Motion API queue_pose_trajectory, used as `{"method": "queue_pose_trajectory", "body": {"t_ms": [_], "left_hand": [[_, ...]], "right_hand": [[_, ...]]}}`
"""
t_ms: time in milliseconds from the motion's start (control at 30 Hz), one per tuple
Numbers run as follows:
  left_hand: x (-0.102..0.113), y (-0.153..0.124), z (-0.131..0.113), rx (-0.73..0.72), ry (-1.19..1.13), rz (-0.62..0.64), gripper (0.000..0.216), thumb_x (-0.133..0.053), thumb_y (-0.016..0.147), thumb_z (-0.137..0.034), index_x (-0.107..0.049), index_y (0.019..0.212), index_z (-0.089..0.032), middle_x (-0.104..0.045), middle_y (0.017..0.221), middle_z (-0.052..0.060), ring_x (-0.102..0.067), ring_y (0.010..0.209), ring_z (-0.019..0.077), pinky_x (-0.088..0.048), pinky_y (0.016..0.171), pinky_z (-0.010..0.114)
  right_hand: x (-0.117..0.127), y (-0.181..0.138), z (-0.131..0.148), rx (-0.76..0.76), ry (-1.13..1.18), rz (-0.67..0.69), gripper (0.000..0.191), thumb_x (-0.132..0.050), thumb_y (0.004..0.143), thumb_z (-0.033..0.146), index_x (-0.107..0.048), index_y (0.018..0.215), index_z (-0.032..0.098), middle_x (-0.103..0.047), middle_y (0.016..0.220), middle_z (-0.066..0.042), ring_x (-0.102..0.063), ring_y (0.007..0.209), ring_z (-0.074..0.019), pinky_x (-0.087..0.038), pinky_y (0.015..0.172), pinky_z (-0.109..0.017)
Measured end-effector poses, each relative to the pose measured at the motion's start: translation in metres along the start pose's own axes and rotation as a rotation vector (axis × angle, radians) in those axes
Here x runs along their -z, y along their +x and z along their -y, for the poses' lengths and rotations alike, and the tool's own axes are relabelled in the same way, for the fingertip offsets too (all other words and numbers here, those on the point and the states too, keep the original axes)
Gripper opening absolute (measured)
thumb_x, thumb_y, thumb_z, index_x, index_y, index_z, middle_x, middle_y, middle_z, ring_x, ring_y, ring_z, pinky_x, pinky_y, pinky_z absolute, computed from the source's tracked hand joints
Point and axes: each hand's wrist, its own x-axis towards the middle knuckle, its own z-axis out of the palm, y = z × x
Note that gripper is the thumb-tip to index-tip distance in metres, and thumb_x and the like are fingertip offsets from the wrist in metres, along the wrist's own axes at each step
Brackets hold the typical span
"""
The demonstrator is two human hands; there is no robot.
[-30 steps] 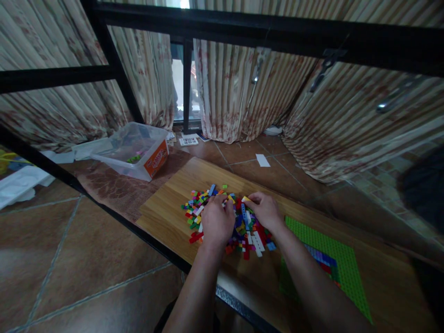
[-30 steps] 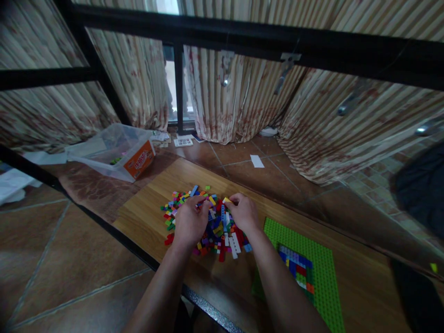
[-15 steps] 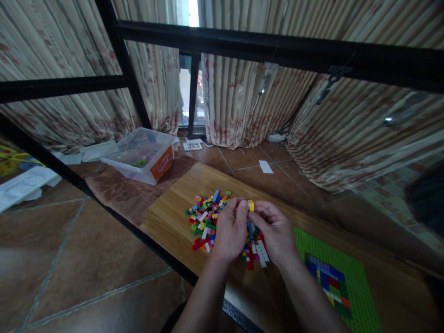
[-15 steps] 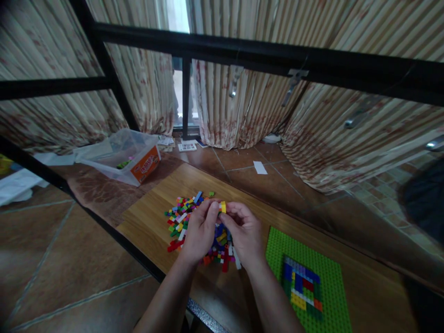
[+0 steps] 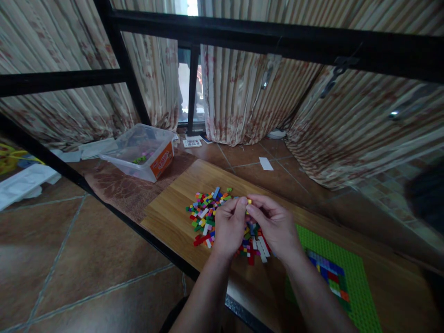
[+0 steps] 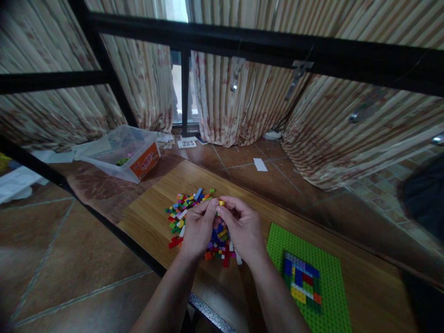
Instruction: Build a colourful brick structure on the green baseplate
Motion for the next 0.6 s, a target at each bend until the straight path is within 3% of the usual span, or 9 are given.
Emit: {"method": "queue_pose_trajectory", "body": {"t_ms": [367,467,600], "left_hand": [[-0.007,0.001,0.014,0.165,-0.088,-0.061,0.035,-0.053,0.088,-0.041,-0.058,0.064,-0.016,-0.048,0.055,-0.004,-0.037,0.049,0.0077,-0.034,0.05,0.021],[-0.001,0.005,0.015,0.174,0.083,-0.092,0.033,-0.05,0.09,-0.039,-0.063,0.07,-0.016,-0.047,0.054,-0.005,-0.039,0.049,0.009,-0.034,0.051,0.022],[0.011,0.008,0.011,0.029,0.521,-0.067,0.035,-0.05,0.091,-0.034,-0.062,0.063,-0.017,-0.054,0.06,-0.001,-0.048,0.058,0.0119,-0.037,0.059,0.024]], "right_hand": [[-0.007,-0.009,-0.014,-0.168,0.209,-0.145,0.031,-0.076,0.071,0.043,-0.073,0.095,0.022,-0.069,0.075,0.0,-0.061,0.064,-0.0141,-0.052,0.061,-0.029],[0.003,-0.013,-0.017,-0.21,0.285,-0.21,0.034,-0.078,0.07,0.043,-0.072,0.096,0.023,-0.067,0.076,0.001,-0.061,0.064,-0.0131,-0.052,0.059,-0.028],[0.041,-0.026,-0.031,-0.251,0.194,-0.355,0.037,-0.077,0.07,0.044,-0.071,0.1,0.024,-0.067,0.08,0.0,-0.062,0.065,-0.0139,-0.052,0.058,-0.029]]}}
